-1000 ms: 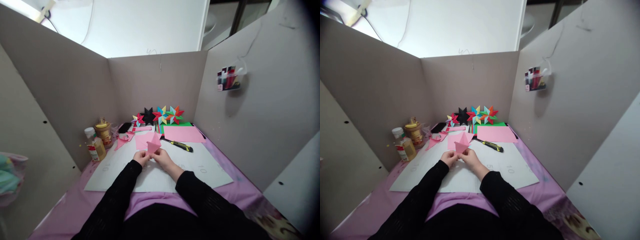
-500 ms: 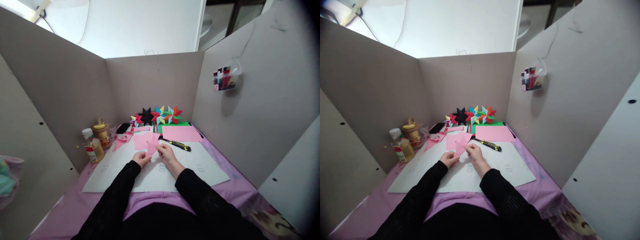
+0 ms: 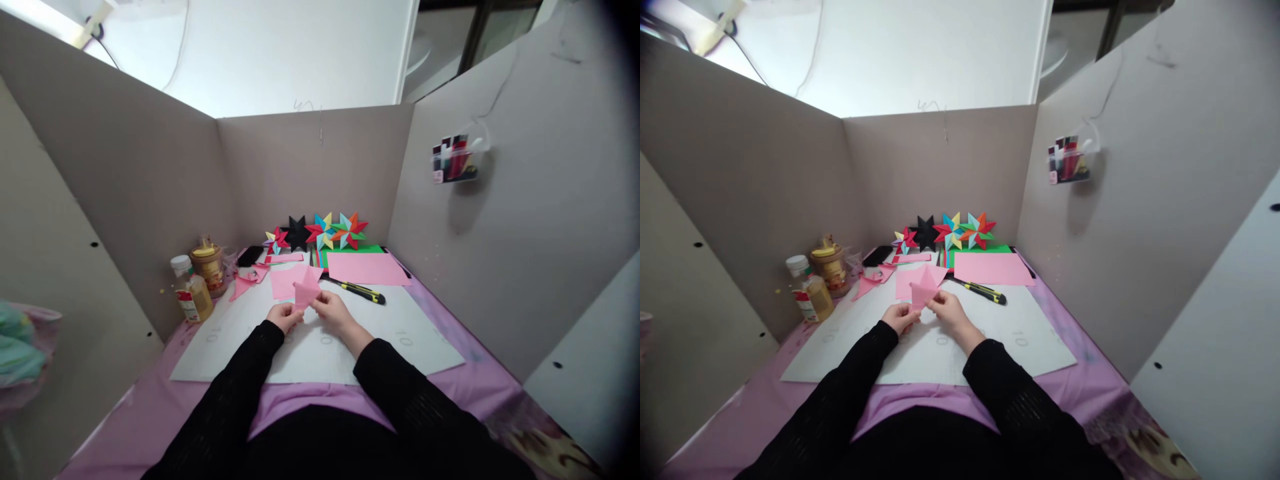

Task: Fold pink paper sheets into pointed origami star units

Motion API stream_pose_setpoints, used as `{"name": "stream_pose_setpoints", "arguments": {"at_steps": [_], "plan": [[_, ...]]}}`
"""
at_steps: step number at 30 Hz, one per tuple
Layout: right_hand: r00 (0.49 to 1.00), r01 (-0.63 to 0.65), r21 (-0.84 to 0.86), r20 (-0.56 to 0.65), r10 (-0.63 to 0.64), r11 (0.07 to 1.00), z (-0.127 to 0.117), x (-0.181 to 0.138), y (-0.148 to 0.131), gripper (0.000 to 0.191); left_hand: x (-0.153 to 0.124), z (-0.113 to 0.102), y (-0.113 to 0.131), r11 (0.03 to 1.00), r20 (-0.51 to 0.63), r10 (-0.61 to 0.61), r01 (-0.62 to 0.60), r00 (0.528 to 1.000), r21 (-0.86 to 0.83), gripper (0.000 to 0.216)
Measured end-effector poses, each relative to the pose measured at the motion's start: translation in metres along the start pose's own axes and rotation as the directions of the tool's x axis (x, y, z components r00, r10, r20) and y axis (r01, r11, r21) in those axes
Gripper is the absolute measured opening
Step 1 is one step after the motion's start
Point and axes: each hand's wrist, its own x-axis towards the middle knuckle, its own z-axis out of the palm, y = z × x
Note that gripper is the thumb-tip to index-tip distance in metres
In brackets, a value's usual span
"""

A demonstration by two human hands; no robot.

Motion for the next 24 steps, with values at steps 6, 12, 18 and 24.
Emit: {"name": "stream_pose_setpoints", "arguments": {"at_steps": [6,12,18,24], "plan": [[0.997,-0.024,-0.006,-0.071,0.024,1.000,0.002,0.004,0.009,0.030,0.000,0.000,0.001,0.999,-0.033,0.041,-0.041,0.999,0.012,0.031],[0.975,0.012,0.016,-0.223,-0.008,1.000,-0.019,0.017,0.006,0.036,0.003,-0.002,0.000,0.997,-0.072,0.075,-0.076,0.995,-0.017,0.026],[0.997,0.035,-0.069,-0.065,-0.040,0.997,-0.005,0.005,0.005,0.026,0.004,-0.001,0.000,0.989,-0.097,0.147,-0.149,0.984,-0.011,0.032],[0.998,0.051,-0.064,0.033,-0.049,0.997,0.005,-0.002,0.004,0.023,0.002,0.000,-0.002,0.996,-0.021,0.093,-0.093,0.995,-0.010,0.033]]}}
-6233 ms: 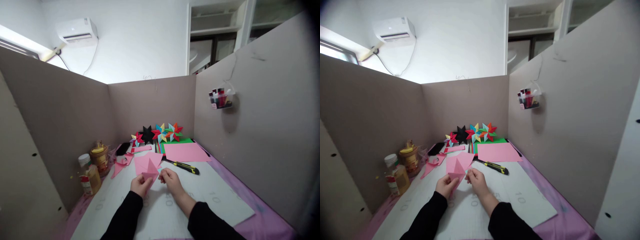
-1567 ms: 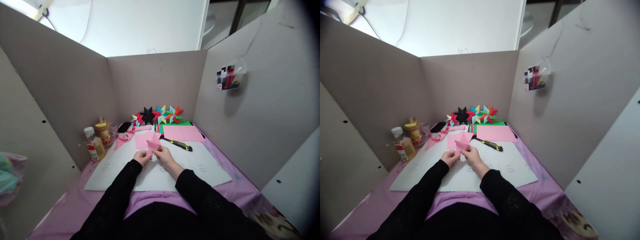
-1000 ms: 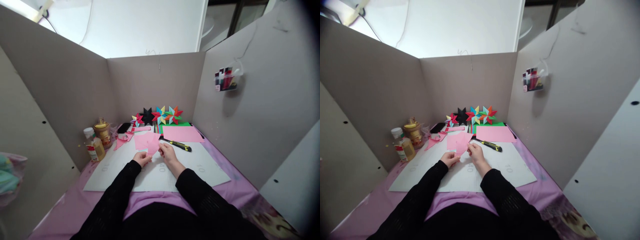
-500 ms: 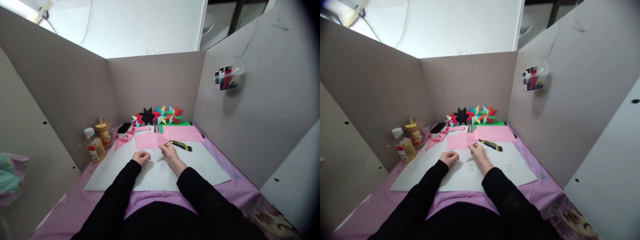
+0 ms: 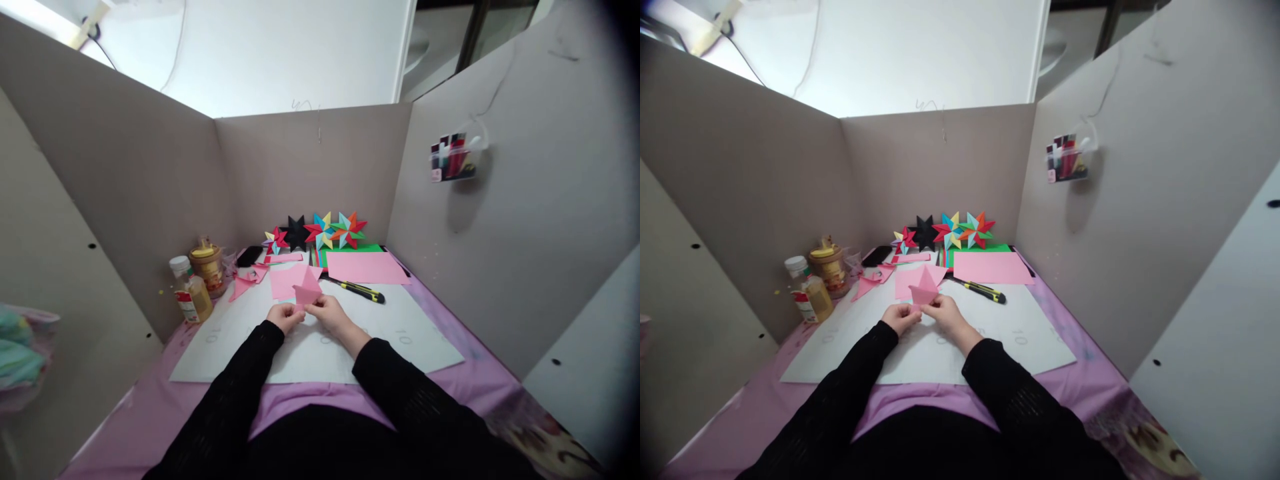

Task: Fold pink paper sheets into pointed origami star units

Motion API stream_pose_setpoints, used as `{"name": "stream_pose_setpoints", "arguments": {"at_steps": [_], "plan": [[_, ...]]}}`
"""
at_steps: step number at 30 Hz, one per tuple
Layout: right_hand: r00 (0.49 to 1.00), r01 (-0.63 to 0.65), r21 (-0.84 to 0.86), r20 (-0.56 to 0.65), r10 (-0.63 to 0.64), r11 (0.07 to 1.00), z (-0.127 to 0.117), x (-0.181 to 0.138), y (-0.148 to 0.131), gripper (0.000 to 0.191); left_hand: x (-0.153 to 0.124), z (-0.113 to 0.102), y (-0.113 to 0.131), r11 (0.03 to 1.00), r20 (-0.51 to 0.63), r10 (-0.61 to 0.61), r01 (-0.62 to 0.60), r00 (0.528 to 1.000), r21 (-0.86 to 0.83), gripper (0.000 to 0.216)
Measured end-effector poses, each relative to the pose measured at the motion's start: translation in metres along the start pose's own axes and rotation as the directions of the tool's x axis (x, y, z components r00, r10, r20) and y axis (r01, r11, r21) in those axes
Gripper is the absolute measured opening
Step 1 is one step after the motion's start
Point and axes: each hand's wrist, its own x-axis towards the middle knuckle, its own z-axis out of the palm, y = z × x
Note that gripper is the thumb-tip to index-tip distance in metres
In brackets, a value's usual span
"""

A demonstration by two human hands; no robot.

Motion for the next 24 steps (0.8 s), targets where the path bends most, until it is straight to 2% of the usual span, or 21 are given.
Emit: {"name": "stream_pose_setpoints", "arguments": {"at_steps": [6,10,14,19,24], "plan": [[0.983,0.052,0.042,-0.179,-0.043,0.998,-0.012,0.010,-0.001,0.028,0.000,0.000,-0.001,0.999,-0.002,-0.034,0.034,0.999,-0.007,0.035],[0.973,0.062,0.066,-0.226,-0.046,0.996,-0.016,0.013,-0.003,0.029,-0.001,0.002,0.000,0.999,-0.010,-0.040,0.040,0.999,-0.028,0.034],[0.983,0.056,0.052,-0.179,-0.046,0.997,-0.014,0.009,-0.004,0.029,-0.001,0.003,0.001,0.995,-0.026,-0.042,0.040,0.999,-0.087,0.036],[1.000,0.020,-0.007,-0.019,-0.020,1.000,-0.004,0.001,-0.004,0.027,0.000,-0.001,0.006,0.987,-0.105,-0.056,0.039,0.993,-0.157,0.040],[0.997,0.001,-0.052,0.081,0.003,0.999,0.008,-0.006,-0.005,0.023,-0.001,-0.002,0.012,0.984,-0.138,-0.048,0.024,0.989,-0.175,0.041]]}}
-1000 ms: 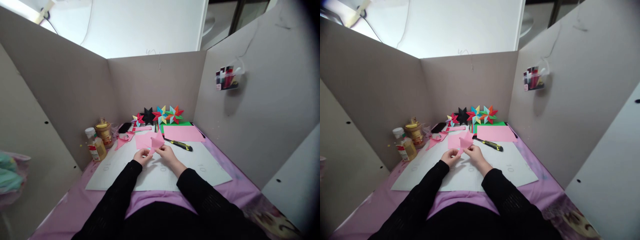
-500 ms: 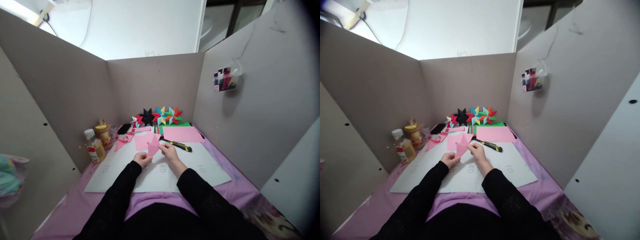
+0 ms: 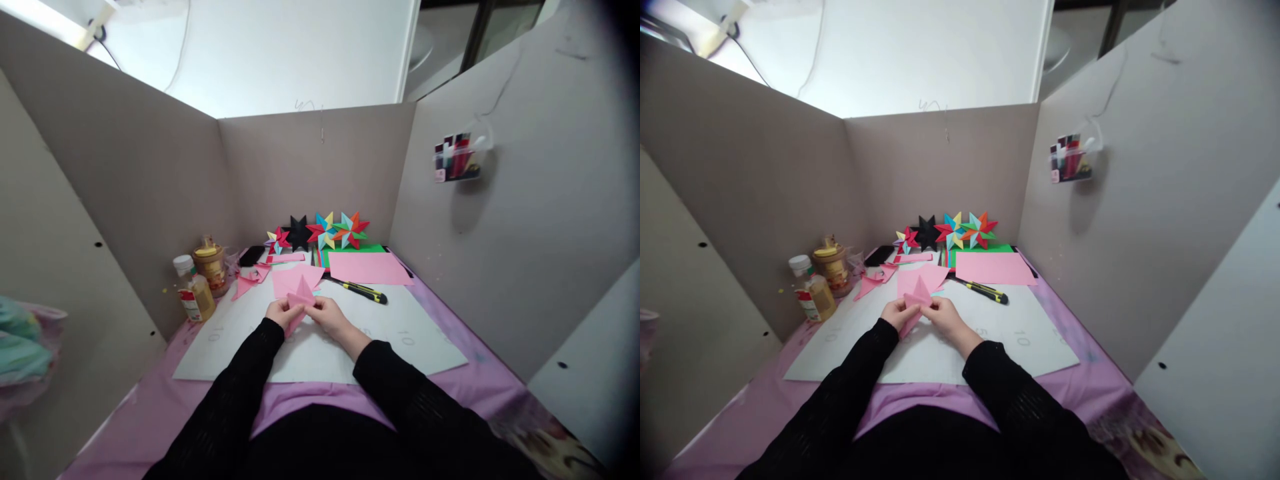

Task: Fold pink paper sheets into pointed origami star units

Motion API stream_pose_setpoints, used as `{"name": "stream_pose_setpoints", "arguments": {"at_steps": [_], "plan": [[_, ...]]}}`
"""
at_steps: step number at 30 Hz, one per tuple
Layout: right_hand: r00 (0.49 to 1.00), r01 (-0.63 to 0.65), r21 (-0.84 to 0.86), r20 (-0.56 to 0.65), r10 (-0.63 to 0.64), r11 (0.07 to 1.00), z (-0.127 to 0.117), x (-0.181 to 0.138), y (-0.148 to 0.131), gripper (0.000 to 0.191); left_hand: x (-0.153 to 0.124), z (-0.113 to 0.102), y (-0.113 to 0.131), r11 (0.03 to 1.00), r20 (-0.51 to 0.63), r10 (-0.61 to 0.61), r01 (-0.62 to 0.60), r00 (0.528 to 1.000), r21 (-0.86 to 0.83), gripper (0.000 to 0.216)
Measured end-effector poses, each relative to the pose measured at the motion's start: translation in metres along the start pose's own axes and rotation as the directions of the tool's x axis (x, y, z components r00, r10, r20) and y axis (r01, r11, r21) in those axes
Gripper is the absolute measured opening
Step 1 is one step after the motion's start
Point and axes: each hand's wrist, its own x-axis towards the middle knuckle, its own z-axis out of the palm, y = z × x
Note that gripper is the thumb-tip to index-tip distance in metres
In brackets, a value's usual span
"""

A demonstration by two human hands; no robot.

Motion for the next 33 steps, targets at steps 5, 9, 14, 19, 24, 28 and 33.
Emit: {"name": "stream_pose_setpoints", "arguments": {"at_steps": [5,9,14,19,24,28,33], "plan": [[0.997,-0.041,-0.014,0.070,0.042,0.999,0.005,-0.004,-0.001,0.015,0.001,-0.001,-0.002,1.000,-0.081,0.016,-0.018,0.997,-0.022,0.035],[0.997,-0.046,-0.001,0.055,0.046,0.999,0.000,-0.003,0.001,0.011,0.005,-0.008,-0.003,1.000,-0.109,0.009,-0.009,0.994,-0.004,0.032],[0.999,-0.027,0.042,-0.040,0.028,0.999,-0.005,0.001,0.004,0.016,0.004,-0.006,-0.004,0.999,-0.045,-0.002,0.004,0.999,0.040,0.033],[0.995,-0.058,0.090,-0.081,0.066,0.994,-0.003,0.003,0.007,0.022,0.001,0.002,-0.003,0.998,0.038,0.021,-0.023,0.999,0.061,0.031],[0.984,-0.060,0.149,-0.156,0.083,0.987,-0.009,0.008,0.007,0.028,0.002,-0.003,-0.001,0.997,0.020,0.030,-0.031,0.999,0.065,0.027],[0.979,-0.060,0.150,-0.186,0.088,0.987,-0.013,0.007,0.004,0.028,0.004,-0.006,-0.002,0.998,-0.048,0.018,-0.015,0.999,0.064,0.030],[0.991,-0.090,0.096,-0.093,0.099,0.991,-0.007,0.003,0.004,0.026,0.003,0.001,-0.007,0.997,0.099,-0.003,-0.004,0.995,0.071,0.037]]}}
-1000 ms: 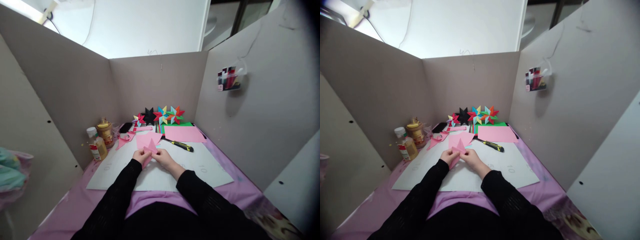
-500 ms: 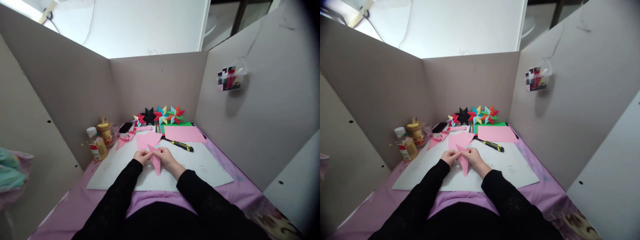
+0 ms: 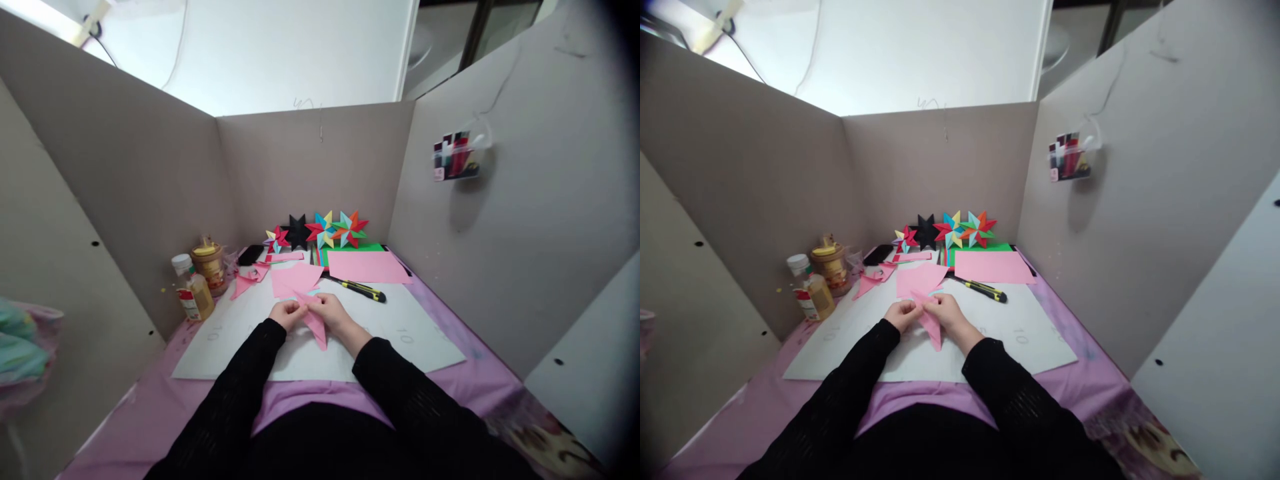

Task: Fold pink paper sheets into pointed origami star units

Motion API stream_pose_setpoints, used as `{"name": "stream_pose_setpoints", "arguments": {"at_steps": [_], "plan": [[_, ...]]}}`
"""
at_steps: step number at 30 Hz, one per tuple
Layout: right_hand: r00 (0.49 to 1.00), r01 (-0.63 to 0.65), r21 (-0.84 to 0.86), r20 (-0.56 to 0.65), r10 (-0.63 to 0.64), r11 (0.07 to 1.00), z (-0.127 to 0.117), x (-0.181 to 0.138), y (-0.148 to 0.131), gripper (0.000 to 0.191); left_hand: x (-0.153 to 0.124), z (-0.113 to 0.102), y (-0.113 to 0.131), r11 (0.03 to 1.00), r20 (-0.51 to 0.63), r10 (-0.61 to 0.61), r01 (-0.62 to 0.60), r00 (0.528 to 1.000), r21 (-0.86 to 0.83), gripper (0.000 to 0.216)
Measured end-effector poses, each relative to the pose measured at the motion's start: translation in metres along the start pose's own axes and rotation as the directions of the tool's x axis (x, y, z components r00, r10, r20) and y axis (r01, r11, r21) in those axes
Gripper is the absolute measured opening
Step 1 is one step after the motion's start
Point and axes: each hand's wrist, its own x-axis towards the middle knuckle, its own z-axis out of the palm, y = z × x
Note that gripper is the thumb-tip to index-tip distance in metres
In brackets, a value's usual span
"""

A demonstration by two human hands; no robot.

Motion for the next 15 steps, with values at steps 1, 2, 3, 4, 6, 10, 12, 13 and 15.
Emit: {"name": "stream_pose_setpoints", "arguments": {"at_steps": [1,2,3,4,6,10,12,13,15], "plan": [[1.000,0.000,-0.008,0.011,0.000,1.000,0.0008,0.0000,0.0004,0.026,-0.0003,0.0009,-0.0012,1.000,0.021,-0.005,0.005,1.000,0.003,0.039],[1.000,0.004,-0.013,0.013,-0.004,1.000,0.0012,0.0006,0.0006,0.027,-0.0004,0.0013,-0.0023,1.000,0.030,-0.008,0.008,1.000,0.006,0.041],[1.000,0.011,-0.016,0.009,-0.011,1.000,0.0010,0.0015,0.0006,0.028,-0.0004,0.0011,-0.0032,1.000,0.029,-0.009,0.009,1.000,0.007,0.042],[1.000,0.018,-0.018,-0.001,-0.018,1.000,0.0003,0.0026,0.0003,0.029,-0.0003,0.0006,-0.0038,1.000,0.023,-0.007,0.007,1.000,0.007,0.042],[0.999,0.033,-0.022,-0.023,-0.033,0.999,-0.0017,0.0046,-0.0009,0.031,0.0001,-0.0007,-0.0040,1.000,0.006,-0.001,0.001,1.000,0.008,0.042],[0.998,0.050,-0.034,-0.040,-0.052,0.998,-0.0031,0.0052,-0.0019,0.038,0.0007,-0.0019,-0.0021,1.000,-0.041,0.010,-0.010,0.999,0.009,0.039],[0.999,0.047,-0.044,-0.025,-0.048,0.998,-0.0011,0.0037,-0.0003,0.040,0.0011,-0.0030,-0.0008,1.000,-0.079,0.020,-0.019,0.997,0.004,0.038],[0.999,0.038,-0.051,-0.009,-0.039,0.998,0.0003,0.0026,0.0008,0.040,0.0015,-0.0039,-0.0002,1.000,-0.101,0.027,-0.027,0.995,0.001,0.038],[0.999,0.009,-0.069,0.038,-0.006,0.998,0.0033,-0.0001,0.0030,0.037,0.0026,-0.0068,0.0007,0.999,-0.148,0.043,-0.044,0.988,-0.003,0.037]]}}
